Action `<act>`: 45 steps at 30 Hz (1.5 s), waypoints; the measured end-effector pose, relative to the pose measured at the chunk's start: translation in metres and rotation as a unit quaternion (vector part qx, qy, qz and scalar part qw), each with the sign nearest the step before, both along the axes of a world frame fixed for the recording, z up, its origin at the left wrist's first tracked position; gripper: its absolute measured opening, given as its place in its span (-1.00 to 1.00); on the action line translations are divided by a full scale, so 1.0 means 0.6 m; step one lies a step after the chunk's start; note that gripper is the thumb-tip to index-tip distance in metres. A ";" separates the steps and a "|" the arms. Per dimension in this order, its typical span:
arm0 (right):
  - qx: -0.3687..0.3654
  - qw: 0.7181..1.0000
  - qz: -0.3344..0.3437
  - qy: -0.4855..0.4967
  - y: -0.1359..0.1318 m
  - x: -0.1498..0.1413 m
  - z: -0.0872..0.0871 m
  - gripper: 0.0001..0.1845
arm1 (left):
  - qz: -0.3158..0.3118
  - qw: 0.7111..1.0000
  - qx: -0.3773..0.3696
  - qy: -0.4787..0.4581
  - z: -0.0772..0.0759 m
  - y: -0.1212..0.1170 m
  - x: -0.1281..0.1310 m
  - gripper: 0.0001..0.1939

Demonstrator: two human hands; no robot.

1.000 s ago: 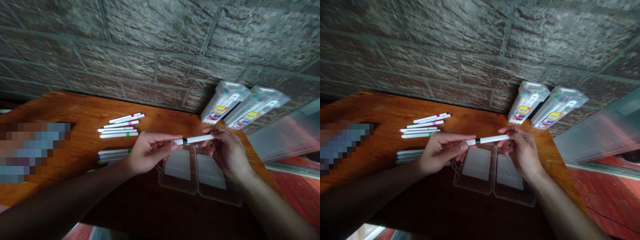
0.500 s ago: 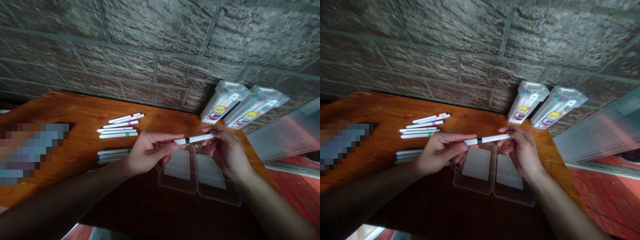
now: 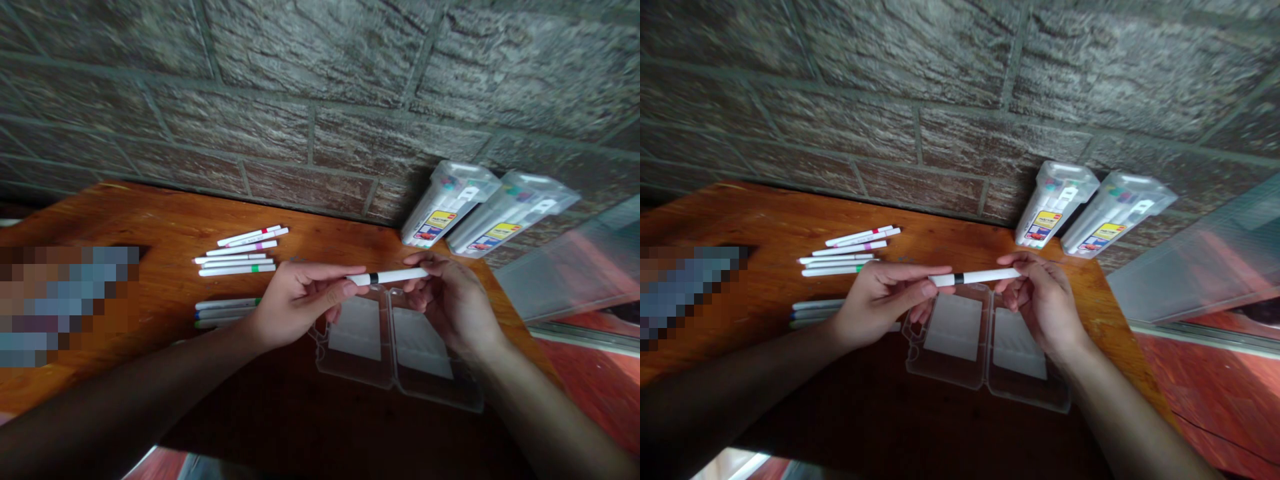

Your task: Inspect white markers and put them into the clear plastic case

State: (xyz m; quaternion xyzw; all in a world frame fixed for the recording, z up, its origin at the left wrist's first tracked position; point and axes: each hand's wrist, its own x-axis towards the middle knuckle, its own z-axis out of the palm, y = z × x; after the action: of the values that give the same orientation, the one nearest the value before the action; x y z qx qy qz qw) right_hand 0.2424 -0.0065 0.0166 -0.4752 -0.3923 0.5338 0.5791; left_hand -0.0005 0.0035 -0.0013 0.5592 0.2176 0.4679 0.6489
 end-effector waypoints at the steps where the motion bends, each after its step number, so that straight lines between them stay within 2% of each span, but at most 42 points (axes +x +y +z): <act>1: 0.001 1.000 0.000 -0.001 -0.001 0.000 0.001 -0.84 | -0.003 1.000 -0.009 -0.001 0.001 0.001 0.000 -0.74; 9: 0.002 1.000 0.007 -0.009 -0.003 -0.001 0.002 -0.85 | -0.041 0.984 -0.164 -0.050 0.005 0.009 0.002 -0.72; 14: 0.005 1.000 0.007 -0.014 -0.004 -0.002 0.003 -0.85 | -0.079 0.975 -0.196 -0.067 0.005 0.008 0.001 -0.71; 26: -0.008 1.000 0.008 0.007 0.000 -0.002 0.003 -0.83 | -0.047 0.991 -0.113 -0.062 0.000 0.007 0.004 -0.75; 33: 0.005 1.000 0.008 -0.002 -0.001 0.000 0.001 -0.83 | -0.044 0.993 -0.106 -0.030 0.001 0.006 0.002 -0.70; 38: 0.025 0.999 -0.001 -0.024 -0.003 0.000 0.003 -0.85 | 0.015 0.994 -0.103 0.035 0.004 0.008 0.001 -0.70; 45: 0.064 0.995 0.027 -0.075 -0.010 0.000 -0.007 -0.85 | 0.064 0.991 -0.102 0.058 0.005 0.015 0.004 -0.71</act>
State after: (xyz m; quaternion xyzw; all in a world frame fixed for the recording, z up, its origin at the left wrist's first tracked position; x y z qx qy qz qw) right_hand 0.2425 -0.0127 0.0126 -0.4648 -0.4804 0.4864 0.5626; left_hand 0.0016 0.0127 0.0018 0.5015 0.3368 0.4500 0.6577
